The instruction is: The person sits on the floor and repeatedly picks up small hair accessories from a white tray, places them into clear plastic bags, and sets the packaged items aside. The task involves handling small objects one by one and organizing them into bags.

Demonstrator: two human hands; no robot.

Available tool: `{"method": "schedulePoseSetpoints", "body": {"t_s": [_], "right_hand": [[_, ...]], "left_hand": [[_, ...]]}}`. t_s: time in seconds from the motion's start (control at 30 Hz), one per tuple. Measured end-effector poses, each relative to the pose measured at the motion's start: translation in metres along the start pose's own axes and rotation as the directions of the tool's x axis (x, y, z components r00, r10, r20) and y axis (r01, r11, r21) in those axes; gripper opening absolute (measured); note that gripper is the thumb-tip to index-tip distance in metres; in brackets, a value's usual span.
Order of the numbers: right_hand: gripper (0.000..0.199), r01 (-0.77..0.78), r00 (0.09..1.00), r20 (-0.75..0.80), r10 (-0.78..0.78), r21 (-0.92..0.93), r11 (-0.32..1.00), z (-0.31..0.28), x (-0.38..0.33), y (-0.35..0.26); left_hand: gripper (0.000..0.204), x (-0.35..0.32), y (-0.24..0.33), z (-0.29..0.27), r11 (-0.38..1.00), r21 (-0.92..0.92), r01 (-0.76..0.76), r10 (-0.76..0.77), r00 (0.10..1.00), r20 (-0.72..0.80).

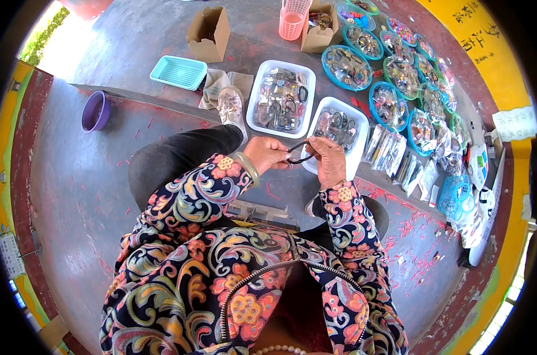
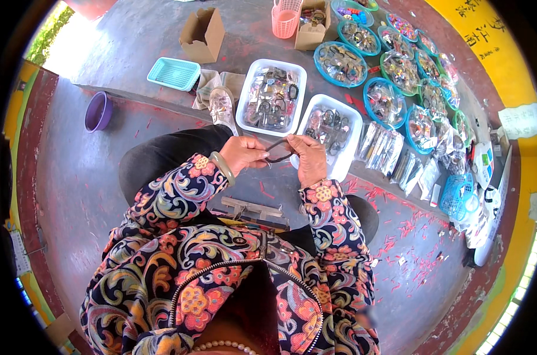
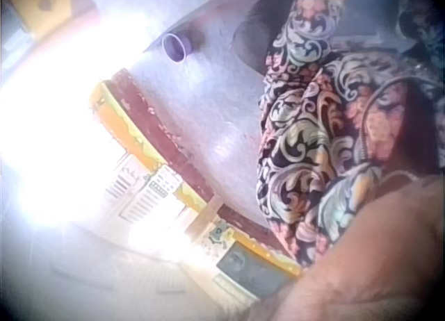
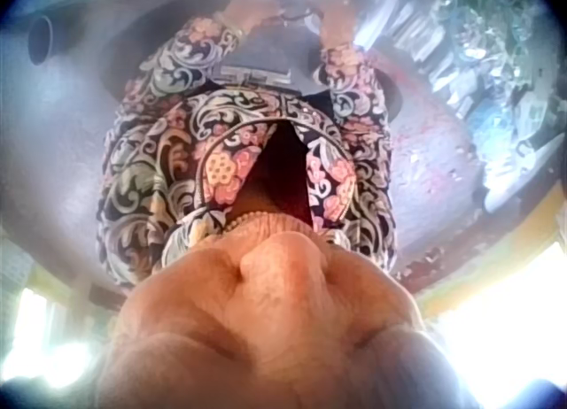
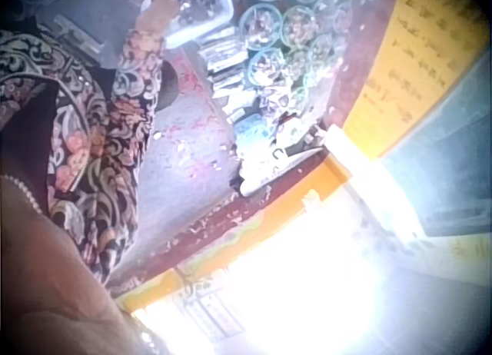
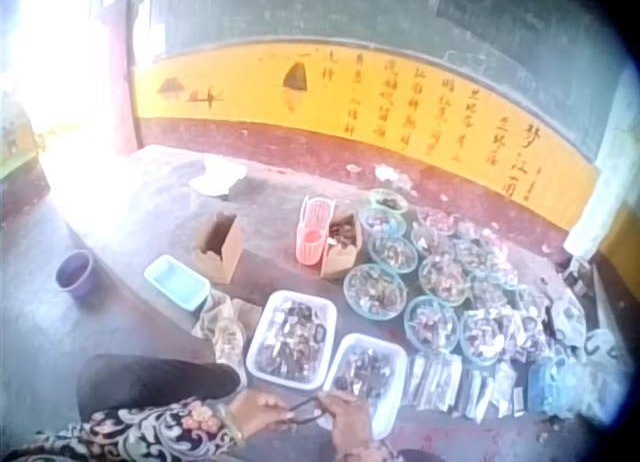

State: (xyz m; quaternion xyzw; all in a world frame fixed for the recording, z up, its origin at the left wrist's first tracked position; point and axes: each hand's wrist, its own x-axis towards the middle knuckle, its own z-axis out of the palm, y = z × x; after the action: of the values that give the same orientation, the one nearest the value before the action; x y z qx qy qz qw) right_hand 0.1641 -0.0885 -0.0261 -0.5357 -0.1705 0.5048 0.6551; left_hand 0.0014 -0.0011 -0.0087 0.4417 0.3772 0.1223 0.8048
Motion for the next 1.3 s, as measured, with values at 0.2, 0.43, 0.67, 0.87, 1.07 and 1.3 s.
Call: {"method": "schedulePoseSetpoints", "body": {"t_s": [0.2, 0.43, 0.67, 0.87, 1.07, 1.3], "right_hand": [[0.019, 0.047, 0.998, -0.028, -0.049, -0.088, 0.995, 0.003, 0.000, 0.002], [0.027, 0.070, 0.989, -0.097, -0.107, -0.326, 0.943, -0.019, 0.017, 0.006], [0.021, -0.075, 0.991, -0.124, 0.059, -0.128, 0.989, -0.037, 0.020, 0.002], [0.021, -0.121, 0.991, -0.078, 0.111, -0.143, 0.982, -0.048, 0.024, 0.007], [0.021, -0.188, 0.982, -0.066, 0.179, -0.181, 0.965, -0.049, 0.022, 0.016], [0.019, 0.121, 0.959, -0.232, -0.163, -0.186, 0.975, -0.107, 0.058, -0.011]], "left_hand": [[0.011, 0.004, -0.005, -0.003, 1.000, 0.006, 0.013, -0.012, 1.000, -0.015], [0.017, 0.023, -0.030, -0.016, 0.992, -0.008, 0.126, -0.125, 0.978, -0.170], [0.020, 0.113, -0.095, -0.084, 0.910, 0.392, -0.135, 0.222, 0.957, -0.186], [0.015, 0.172, -0.017, -0.052, 0.970, -0.245, 0.008, -0.104, 0.919, -0.381], [0.021, 0.222, -0.044, -0.076, 0.879, -0.473, 0.061, -0.276, 0.874, -0.401], [0.017, 0.229, -0.052, -0.163, 0.958, 0.285, 0.004, -0.045, 0.990, 0.136]]}}
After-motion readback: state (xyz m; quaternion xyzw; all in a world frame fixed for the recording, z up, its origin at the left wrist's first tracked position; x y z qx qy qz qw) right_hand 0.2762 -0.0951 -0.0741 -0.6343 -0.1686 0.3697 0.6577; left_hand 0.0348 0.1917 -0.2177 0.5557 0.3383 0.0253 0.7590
